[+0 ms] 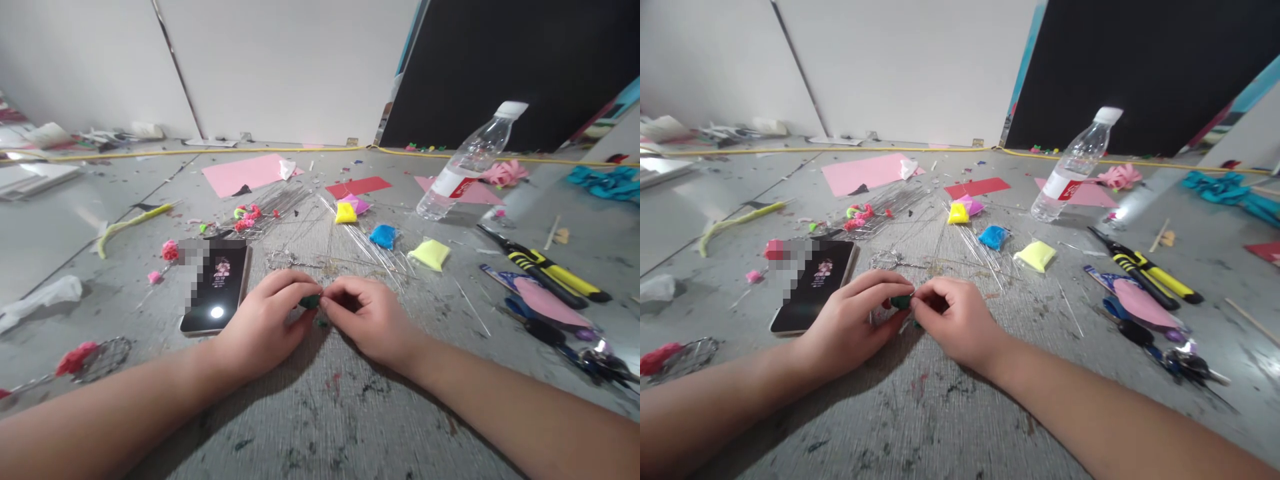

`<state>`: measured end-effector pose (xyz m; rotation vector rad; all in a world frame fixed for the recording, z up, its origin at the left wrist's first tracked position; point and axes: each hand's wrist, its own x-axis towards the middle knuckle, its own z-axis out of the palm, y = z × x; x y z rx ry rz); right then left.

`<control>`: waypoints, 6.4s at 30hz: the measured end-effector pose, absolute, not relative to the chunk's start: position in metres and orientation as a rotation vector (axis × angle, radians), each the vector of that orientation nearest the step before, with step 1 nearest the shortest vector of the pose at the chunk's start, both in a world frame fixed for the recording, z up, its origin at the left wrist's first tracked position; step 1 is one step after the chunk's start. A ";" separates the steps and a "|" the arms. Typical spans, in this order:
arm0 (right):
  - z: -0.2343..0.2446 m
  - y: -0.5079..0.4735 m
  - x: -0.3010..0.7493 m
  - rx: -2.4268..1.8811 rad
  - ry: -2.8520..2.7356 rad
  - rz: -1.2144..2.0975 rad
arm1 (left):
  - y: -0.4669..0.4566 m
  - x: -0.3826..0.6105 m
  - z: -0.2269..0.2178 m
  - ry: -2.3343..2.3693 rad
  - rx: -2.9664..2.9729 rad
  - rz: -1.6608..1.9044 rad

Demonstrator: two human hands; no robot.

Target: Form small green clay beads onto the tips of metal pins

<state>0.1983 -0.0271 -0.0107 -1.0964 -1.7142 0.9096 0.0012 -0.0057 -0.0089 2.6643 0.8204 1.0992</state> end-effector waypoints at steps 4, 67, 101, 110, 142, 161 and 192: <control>-0.012 -0.027 0.198 -1.121 -1.604 0.982 | -0.007 0.002 -0.008 0.835 2.679 1.104; -0.019 -0.027 0.198 -0.912 -1.310 1.137 | -0.008 0.001 0.001 0.909 2.503 0.894; -0.021 -0.027 0.201 -0.750 -1.864 0.595 | -0.004 0.000 0.005 1.029 2.313 0.799; -0.018 -0.027 0.202 -0.765 -1.841 0.639 | -0.004 0.000 0.006 0.997 2.319 0.790; -0.017 -0.022 0.202 -0.964 -1.856 1.002 | -0.004 -0.006 0.004 0.632 3.028 0.728; -0.019 -0.020 0.201 -1.041 -1.524 1.151 | -0.013 -0.001 0.004 0.843 2.802 0.827; -0.020 -0.021 0.202 -0.953 -1.357 1.107 | -0.006 0.001 0.002 0.859 2.417 0.569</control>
